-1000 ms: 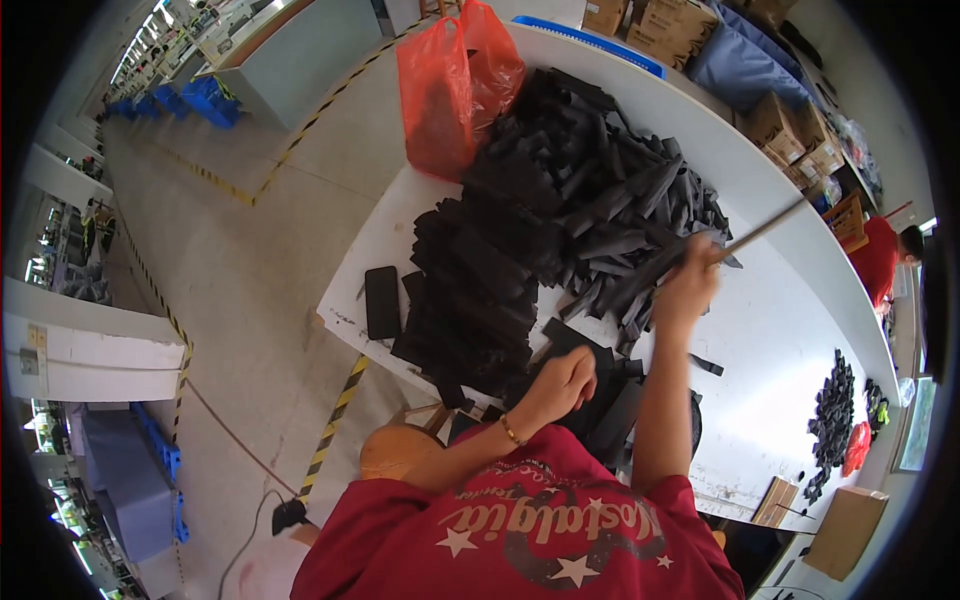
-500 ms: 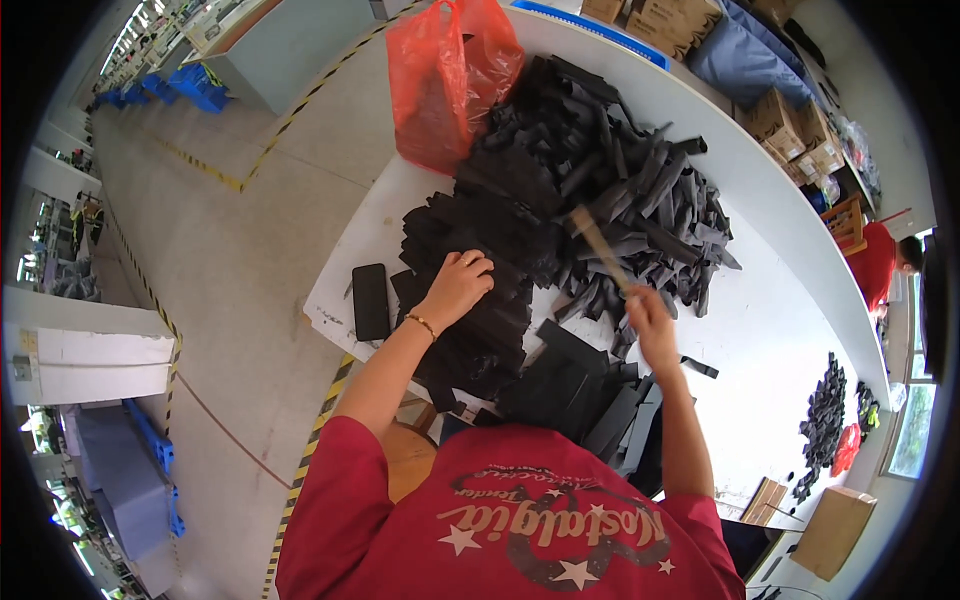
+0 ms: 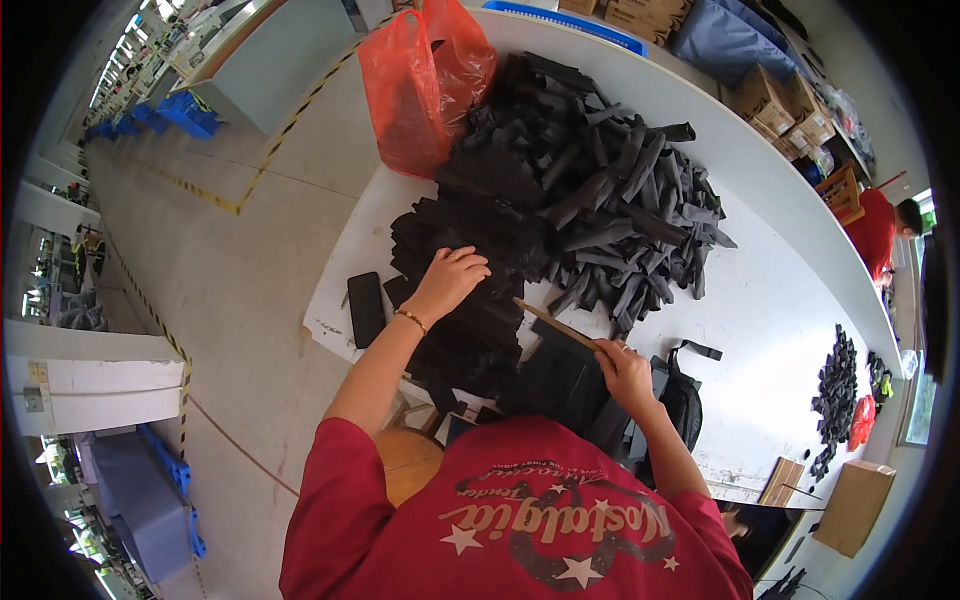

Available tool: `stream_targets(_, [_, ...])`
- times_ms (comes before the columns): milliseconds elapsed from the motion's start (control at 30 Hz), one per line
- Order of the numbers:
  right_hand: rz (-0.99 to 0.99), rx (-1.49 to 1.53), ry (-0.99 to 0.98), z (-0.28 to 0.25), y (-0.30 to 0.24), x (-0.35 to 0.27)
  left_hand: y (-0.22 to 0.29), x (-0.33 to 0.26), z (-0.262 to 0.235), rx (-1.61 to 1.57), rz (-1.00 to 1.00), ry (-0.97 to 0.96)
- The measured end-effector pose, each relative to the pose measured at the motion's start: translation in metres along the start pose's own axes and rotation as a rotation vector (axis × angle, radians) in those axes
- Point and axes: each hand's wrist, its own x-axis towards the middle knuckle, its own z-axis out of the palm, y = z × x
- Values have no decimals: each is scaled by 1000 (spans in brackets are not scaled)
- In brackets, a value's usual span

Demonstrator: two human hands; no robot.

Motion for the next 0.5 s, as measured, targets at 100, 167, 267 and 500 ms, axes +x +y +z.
stream_targets(100, [-31, -24, 45, 1, -8, 2, 6, 7, -12, -49, -9, 40])
stream_targets(167, [-39, -41, 55, 1, -12, 5, 11, 12, -20, -143, -34, 46])
stream_targets(267, [-80, -98, 92, 1, -12, 11, 16, 17, -28, -207, -65, 12])
stream_targets(500, [-126, -160, 144, -4, -14, 13, 21, 19, -36, -186, -45, 29])
